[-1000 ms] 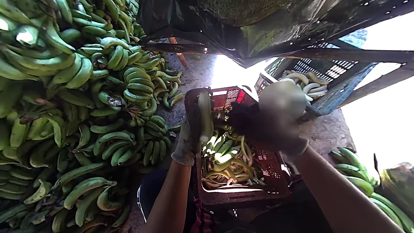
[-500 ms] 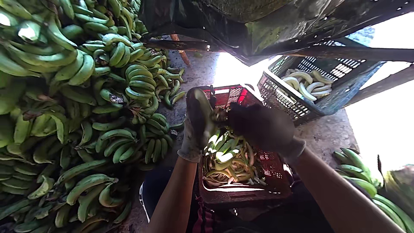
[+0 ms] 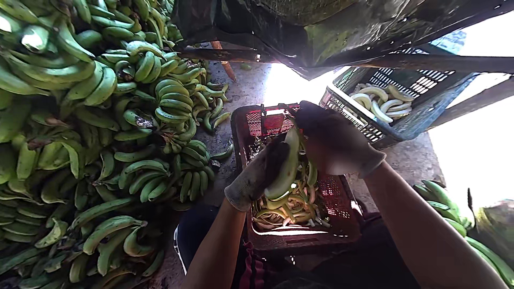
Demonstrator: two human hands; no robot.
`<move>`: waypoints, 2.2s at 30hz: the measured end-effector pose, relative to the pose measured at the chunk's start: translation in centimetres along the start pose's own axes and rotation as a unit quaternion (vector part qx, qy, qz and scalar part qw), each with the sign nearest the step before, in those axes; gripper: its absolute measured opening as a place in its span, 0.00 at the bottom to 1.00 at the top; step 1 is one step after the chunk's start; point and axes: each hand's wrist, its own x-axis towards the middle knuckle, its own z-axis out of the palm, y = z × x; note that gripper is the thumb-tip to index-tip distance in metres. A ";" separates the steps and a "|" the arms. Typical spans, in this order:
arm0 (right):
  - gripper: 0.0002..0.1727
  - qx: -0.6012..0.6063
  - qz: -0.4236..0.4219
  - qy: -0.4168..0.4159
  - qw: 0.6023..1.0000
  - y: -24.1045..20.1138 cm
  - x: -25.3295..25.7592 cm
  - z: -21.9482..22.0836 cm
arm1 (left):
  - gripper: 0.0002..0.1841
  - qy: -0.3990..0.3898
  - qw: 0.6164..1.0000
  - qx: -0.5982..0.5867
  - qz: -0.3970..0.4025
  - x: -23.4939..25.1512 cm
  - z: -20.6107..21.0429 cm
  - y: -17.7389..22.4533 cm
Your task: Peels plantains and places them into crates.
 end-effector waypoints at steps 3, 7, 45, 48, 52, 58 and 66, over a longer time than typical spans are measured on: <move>0.30 -0.041 0.007 0.014 0.999 -1.4 -1.1 0.9 | 0.22 0.061 0.994 -0.093 0.020 0.7 -0.8 -1.8; 0.35 -0.134 -0.105 0.005 0.985 -2.6 -2.6 3.6 | 0.23 0.194 0.948 -0.231 0.103 2.1 -2.6 -2.8; 0.24 -0.220 -0.242 0.078 0.942 -2.6 -3.1 3.0 | 0.24 0.038 0.905 -0.416 0.085 3.0 -3.3 -2.1; 0.24 -0.251 -0.207 0.084 0.942 -2.9 -3.2 3.3 | 0.24 0.023 0.895 -0.434 0.099 3.1 -3.2 -2.0; 0.32 -0.213 -0.112 0.031 0.970 -3.3 -3.5 3.4 | 0.20 0.130 0.943 -0.283 0.116 1.7 -1.8 -1.9; 0.34 -0.184 -0.084 0.016 0.979 -3.1 -3.2 3.5 | 0.22 0.172 0.966 -0.164 0.101 0.9 -1.0 -2.2; 0.25 -0.038 0.131 -0.020 0.990 -3.3 -2.0 2.0 | 0.25 0.138 0.987 0.066 0.041 0.9 0.1 -2.0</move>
